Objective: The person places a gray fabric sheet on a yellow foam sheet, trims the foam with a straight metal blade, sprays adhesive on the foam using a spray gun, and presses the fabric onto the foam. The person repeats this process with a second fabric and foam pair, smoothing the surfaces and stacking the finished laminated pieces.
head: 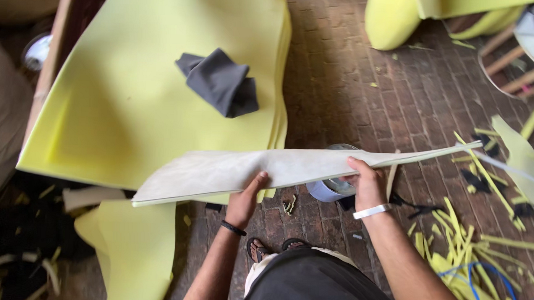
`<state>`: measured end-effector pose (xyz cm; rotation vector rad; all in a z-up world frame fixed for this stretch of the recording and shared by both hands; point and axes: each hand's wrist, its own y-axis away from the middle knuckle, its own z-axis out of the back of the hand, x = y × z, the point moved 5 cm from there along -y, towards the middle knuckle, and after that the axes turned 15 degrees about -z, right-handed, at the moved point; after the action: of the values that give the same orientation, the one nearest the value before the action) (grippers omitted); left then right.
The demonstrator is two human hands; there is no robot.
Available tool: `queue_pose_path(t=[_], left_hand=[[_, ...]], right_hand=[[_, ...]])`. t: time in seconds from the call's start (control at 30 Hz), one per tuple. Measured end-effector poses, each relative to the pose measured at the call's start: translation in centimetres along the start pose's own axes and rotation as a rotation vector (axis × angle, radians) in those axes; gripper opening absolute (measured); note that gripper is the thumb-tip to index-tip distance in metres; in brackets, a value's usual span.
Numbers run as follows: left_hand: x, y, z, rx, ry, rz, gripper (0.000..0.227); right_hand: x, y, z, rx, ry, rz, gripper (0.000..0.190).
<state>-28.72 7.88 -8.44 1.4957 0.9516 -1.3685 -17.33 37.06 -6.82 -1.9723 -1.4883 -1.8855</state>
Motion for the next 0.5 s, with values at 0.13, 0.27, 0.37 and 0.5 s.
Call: queue_pose_path(t=[0.13,0.27,0.37,0.5], left_hand=[[0.1,-1.0,-3.8,0.203,-0.116,-0.012,0.05],[0.0,-1.7,-7.7,0.303,-0.083,-0.061,0.052],[0.4,-1.9,-10.2,0.338,-0.097,-0.058,0.059],[0.9,-1.6,-12.5,0.363,-0.16,-0.01,0.068]], right_hand=[[-1.0,1.9,5.9,-0.187,-0.039,-0.067,0.028],[-0.8,2.9,9.7,-0.325,-0.073,-0.041,0.029],[-0.2,3.0,11.7,-0.345,-0.078,-0.047,0.032],[0.3,2.9,13.9,-0.28,-0.207,0.013,0.031]])
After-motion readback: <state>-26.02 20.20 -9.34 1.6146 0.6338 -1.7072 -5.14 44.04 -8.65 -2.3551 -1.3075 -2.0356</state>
